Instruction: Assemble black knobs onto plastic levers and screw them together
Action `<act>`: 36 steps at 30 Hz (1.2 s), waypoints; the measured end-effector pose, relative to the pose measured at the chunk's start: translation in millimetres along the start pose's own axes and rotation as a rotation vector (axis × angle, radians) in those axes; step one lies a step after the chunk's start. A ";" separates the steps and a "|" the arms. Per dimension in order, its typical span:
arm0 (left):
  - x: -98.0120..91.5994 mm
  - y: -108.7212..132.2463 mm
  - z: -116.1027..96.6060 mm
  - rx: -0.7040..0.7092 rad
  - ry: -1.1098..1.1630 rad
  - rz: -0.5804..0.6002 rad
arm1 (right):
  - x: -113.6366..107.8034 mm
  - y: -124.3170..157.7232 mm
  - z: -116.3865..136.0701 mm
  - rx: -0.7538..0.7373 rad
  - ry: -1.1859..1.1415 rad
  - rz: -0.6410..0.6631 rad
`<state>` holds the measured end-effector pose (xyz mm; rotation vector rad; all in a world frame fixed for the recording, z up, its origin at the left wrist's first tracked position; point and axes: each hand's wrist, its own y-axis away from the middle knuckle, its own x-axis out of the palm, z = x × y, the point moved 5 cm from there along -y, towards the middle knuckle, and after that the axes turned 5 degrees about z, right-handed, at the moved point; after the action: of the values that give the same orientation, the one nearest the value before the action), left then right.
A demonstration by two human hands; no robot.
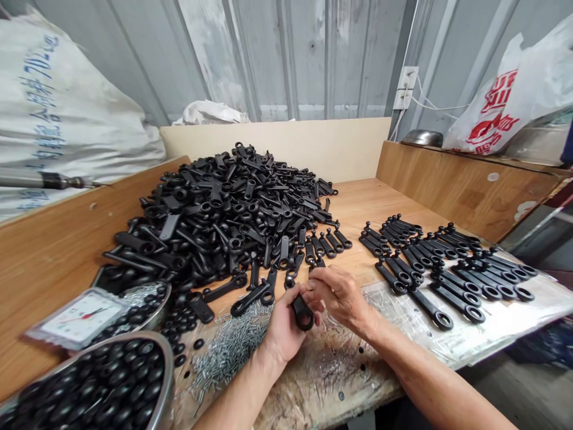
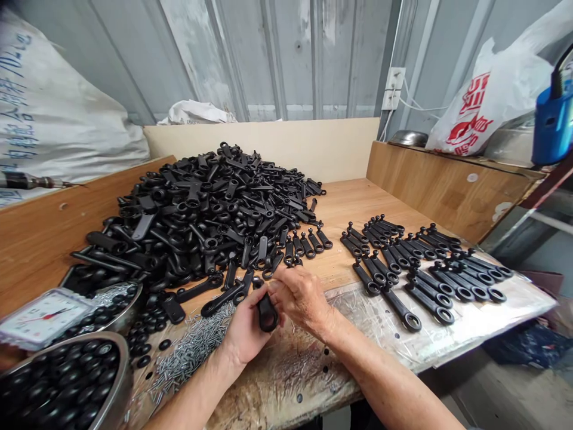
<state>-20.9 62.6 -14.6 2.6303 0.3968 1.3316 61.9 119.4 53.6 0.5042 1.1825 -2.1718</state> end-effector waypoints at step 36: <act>-18.8 21.0 -77.8 0.656 -0.180 -0.306 | 40.7 -59.1 -31.0 0.076 0.766 0.699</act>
<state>-91.1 39.1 22.4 2.9663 1.3383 0.9690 -6.6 156.9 49.9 1.6061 1.0415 -1.4301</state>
